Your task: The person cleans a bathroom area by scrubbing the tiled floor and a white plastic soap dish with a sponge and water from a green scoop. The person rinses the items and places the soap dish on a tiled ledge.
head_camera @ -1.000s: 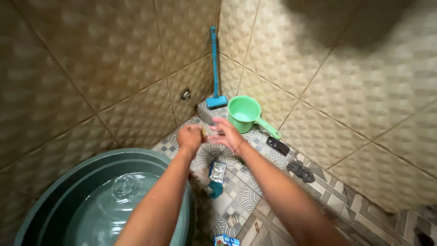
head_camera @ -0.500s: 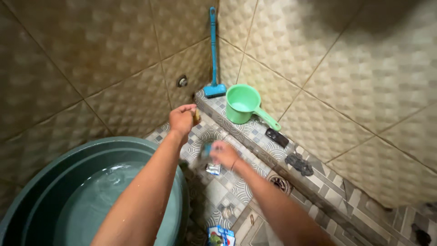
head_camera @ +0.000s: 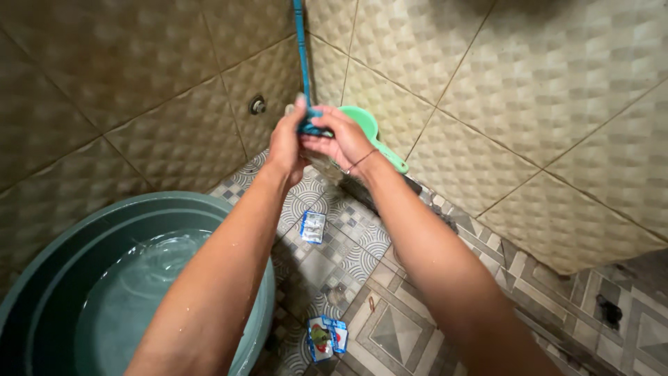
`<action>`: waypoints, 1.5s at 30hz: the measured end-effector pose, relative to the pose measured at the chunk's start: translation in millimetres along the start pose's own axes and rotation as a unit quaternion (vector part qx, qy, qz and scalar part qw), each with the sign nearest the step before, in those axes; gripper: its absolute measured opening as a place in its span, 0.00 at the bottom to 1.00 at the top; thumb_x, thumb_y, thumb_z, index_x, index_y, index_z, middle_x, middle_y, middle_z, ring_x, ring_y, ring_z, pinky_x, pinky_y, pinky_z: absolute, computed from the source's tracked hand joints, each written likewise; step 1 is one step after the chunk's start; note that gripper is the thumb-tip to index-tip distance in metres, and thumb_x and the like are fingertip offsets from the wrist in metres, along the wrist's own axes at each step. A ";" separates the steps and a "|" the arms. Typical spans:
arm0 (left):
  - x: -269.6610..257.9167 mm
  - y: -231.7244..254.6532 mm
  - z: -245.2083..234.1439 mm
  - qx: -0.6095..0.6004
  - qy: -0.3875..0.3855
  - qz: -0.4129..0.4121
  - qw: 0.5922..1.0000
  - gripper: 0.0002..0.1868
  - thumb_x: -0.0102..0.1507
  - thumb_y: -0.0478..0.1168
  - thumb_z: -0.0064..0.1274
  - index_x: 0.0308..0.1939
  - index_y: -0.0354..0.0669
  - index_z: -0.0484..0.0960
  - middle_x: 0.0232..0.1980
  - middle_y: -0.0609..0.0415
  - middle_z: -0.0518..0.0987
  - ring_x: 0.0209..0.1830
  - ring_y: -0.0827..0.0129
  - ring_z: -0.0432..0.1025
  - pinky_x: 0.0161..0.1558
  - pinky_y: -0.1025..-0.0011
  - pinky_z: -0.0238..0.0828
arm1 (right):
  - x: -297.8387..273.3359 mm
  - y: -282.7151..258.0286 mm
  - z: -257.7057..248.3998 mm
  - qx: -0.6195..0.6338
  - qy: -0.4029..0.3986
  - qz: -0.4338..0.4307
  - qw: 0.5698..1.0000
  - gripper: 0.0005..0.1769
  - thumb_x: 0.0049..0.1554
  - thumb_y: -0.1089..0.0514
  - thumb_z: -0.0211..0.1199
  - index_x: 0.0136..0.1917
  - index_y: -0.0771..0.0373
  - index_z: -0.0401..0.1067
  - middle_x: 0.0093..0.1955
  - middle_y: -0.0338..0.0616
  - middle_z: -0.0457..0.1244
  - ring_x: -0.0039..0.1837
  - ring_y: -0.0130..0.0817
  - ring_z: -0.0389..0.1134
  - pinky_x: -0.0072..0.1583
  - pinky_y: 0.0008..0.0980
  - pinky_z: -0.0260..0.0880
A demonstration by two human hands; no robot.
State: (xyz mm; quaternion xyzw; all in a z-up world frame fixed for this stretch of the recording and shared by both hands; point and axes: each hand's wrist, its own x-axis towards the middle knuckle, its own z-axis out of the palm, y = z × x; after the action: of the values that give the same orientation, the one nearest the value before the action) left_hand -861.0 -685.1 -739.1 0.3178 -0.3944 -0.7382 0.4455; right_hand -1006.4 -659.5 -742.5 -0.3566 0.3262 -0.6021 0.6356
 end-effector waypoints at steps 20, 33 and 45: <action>63.5 -16.1 -23.5 0.256 0.096 0.207 0.939 0.10 0.69 0.41 0.48 0.49 0.37 0.74 0.38 0.46 0.79 0.27 0.66 0.71 0.29 0.66 0.70 | -45.0 59.0 -55.3 -0.302 -0.081 -0.045 0.949 0.15 0.63 0.60 0.59 0.62 0.68 0.72 0.55 0.45 0.72 0.58 0.32 0.73 0.63 0.32 0.72; -24.3 26.2 21.4 -0.021 -0.287 -0.127 0.949 0.12 0.65 0.33 0.42 0.51 0.35 0.76 0.46 0.49 0.82 0.42 0.64 0.79 0.46 0.66 0.79 | -42.0 31.8 -78.4 -0.278 0.023 -0.066 0.958 0.16 0.65 0.58 0.54 0.64 0.66 0.70 0.52 0.40 0.69 0.47 0.31 0.70 0.51 0.34 0.73; -17.9 -23.3 -36.2 0.575 0.063 0.195 0.792 0.10 0.62 0.32 0.61 0.48 0.40 0.82 0.41 0.46 0.83 0.40 0.61 0.79 0.48 0.64 0.75 | -89.5 -37.6 -15.3 -0.668 -0.074 -0.190 0.715 0.13 0.57 0.57 0.64 0.56 0.60 0.77 0.50 0.51 0.72 0.52 0.41 0.73 0.55 0.37 0.71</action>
State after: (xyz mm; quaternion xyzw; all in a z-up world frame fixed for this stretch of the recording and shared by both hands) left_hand -833.6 -672.9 -774.8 0.4777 -0.7709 -0.2508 0.3387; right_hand -1044.8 -571.9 -720.1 -0.7868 0.5206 -0.3068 0.1260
